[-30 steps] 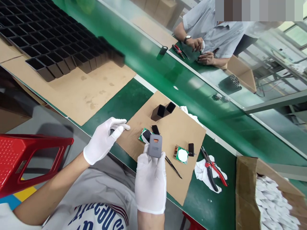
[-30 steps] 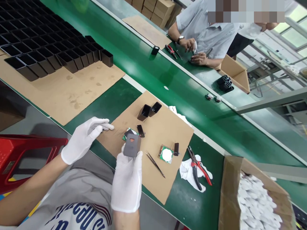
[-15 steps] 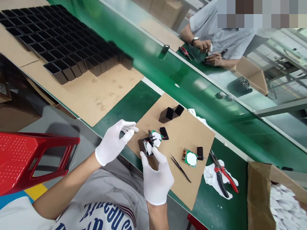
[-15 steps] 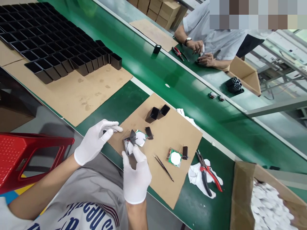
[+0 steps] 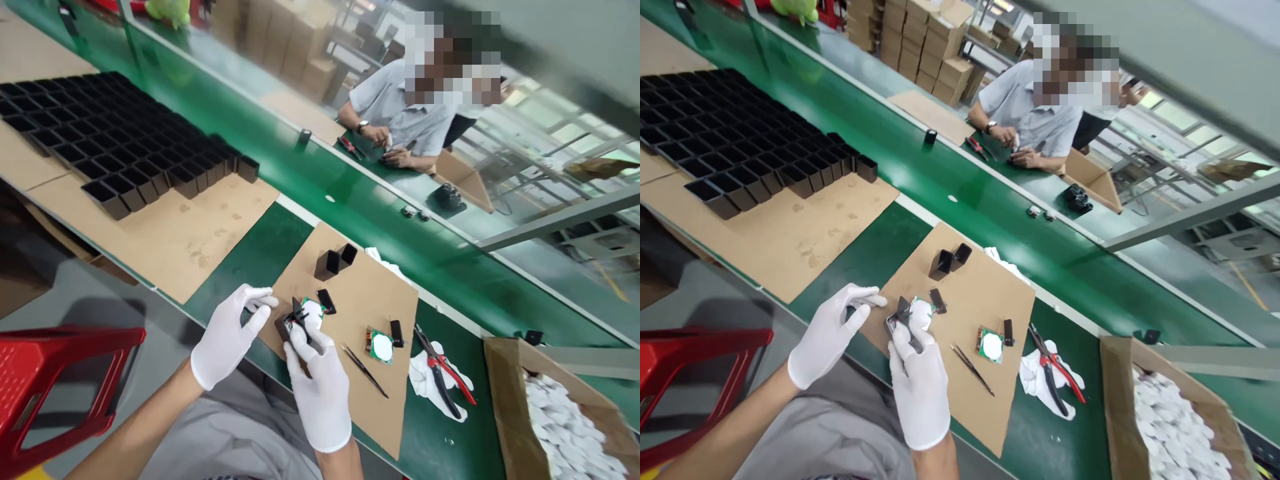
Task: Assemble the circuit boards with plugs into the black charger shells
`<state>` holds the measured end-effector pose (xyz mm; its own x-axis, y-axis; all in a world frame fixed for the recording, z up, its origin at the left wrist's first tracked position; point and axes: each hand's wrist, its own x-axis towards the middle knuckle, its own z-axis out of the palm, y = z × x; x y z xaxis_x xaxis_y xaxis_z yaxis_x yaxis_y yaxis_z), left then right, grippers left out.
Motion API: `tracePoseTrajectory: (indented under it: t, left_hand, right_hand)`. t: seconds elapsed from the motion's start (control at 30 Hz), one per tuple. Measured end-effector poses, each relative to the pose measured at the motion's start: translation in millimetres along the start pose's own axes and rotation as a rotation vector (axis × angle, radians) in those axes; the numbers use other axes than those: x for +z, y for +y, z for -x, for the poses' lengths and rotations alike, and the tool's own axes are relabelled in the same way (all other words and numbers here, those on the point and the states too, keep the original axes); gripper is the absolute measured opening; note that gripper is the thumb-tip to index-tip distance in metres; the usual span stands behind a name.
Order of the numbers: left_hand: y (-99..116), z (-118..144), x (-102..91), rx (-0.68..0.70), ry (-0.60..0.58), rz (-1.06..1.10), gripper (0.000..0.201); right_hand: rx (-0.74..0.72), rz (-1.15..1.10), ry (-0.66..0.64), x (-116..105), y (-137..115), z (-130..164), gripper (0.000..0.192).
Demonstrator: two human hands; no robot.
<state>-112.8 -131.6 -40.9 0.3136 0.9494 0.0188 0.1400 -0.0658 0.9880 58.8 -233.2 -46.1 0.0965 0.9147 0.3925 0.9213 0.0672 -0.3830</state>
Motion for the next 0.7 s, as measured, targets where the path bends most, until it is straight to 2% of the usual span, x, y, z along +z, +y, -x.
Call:
tracePoseTrajectory:
  t: [0.1,0.2,0.23,0.33,0.43,0.5,0.6,0.67,0.7]
  left_hand:
    - [0,-1,2.8,-0.014,0.01,-0.006,0.03]
    - [1,-1,4.7,-0.035,0.022,-0.021,0.032]
    - [1,0,5.0,-0.041,0.025,-0.03,0.032]
    - [-3,3,5.9,-0.047,0.036,-0.064,0.031]
    - [-8,4,9.2,-0.055,0.042,-0.103,0.032]
    - [-9,2,12.2,-0.059,0.045,-0.13,0.032]
    - [-4,-5,9.1,-0.03,0.08,-0.118,0.032]
    - [2,-6,-5.7,0.009,0.107,-0.085,0.031]
    - [4,-3,-18.0,0.027,0.122,-0.076,0.03]
  right_hand:
    - [-0.032,-0.042,0.007,-16,5,-8,0.03]
    - [0.026,-0.004,0.104,-51,35,-51,0.026]
    - [0.131,0.022,0.124,-64,53,-75,0.027]
    - [0.327,0.079,0.216,-93,122,-157,0.026]
    - [0.501,0.087,0.183,-93,187,-226,0.027]
    - [0.573,0.082,0.152,-84,212,-253,0.031]
    - [0.609,0.078,0.149,-76,215,-267,0.031]
    - [0.584,0.08,0.186,-88,198,-262,0.027]
    - [0.56,0.078,0.214,-102,186,-255,0.027]
